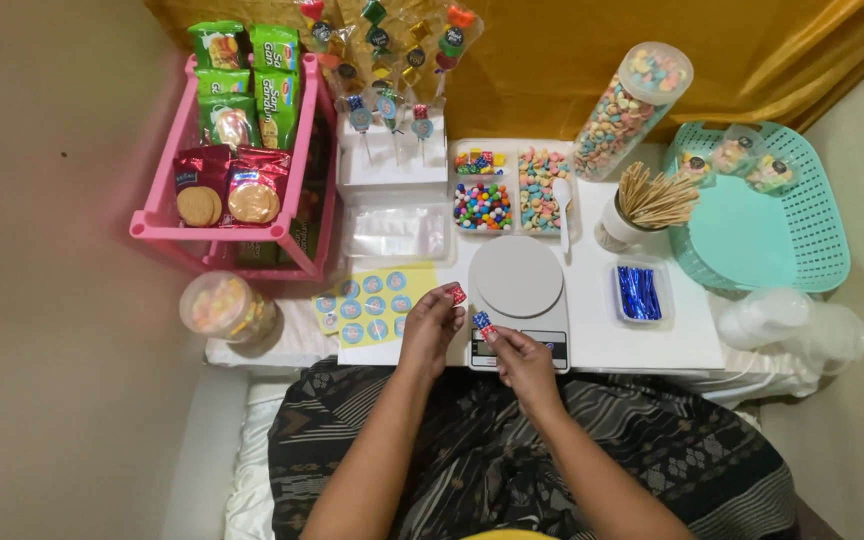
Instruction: Assembling decorative candy sticks by placing small candies on a stick and applying a sticker wrap.
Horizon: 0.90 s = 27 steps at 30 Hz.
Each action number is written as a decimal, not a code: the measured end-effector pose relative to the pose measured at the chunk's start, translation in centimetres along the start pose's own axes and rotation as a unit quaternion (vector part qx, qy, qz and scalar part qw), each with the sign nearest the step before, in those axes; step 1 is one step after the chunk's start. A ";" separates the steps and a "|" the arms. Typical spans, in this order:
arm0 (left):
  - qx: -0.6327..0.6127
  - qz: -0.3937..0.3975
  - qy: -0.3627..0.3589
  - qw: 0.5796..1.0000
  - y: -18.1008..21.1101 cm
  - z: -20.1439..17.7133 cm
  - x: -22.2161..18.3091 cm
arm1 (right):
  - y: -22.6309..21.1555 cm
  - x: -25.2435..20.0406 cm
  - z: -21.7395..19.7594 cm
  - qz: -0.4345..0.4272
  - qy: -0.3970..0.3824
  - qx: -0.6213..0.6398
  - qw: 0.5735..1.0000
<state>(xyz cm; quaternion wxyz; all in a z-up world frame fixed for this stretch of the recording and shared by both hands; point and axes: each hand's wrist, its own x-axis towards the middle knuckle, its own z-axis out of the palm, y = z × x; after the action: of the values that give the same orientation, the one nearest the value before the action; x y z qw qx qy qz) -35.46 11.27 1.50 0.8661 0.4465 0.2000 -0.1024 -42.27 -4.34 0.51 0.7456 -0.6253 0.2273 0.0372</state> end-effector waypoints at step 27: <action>0.392 0.211 -0.097 0.890 2.5 -1.1 -2.7 | -1.3 -3.1 0.1 0.003 -0.009 -0.032 0.999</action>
<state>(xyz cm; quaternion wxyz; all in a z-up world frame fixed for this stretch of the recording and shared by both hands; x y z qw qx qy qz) -37.27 13.61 3.93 0.6373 0.7690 -0.0406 -0.0299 -44.52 -3.79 2.89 0.7271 -0.6476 0.2217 0.0523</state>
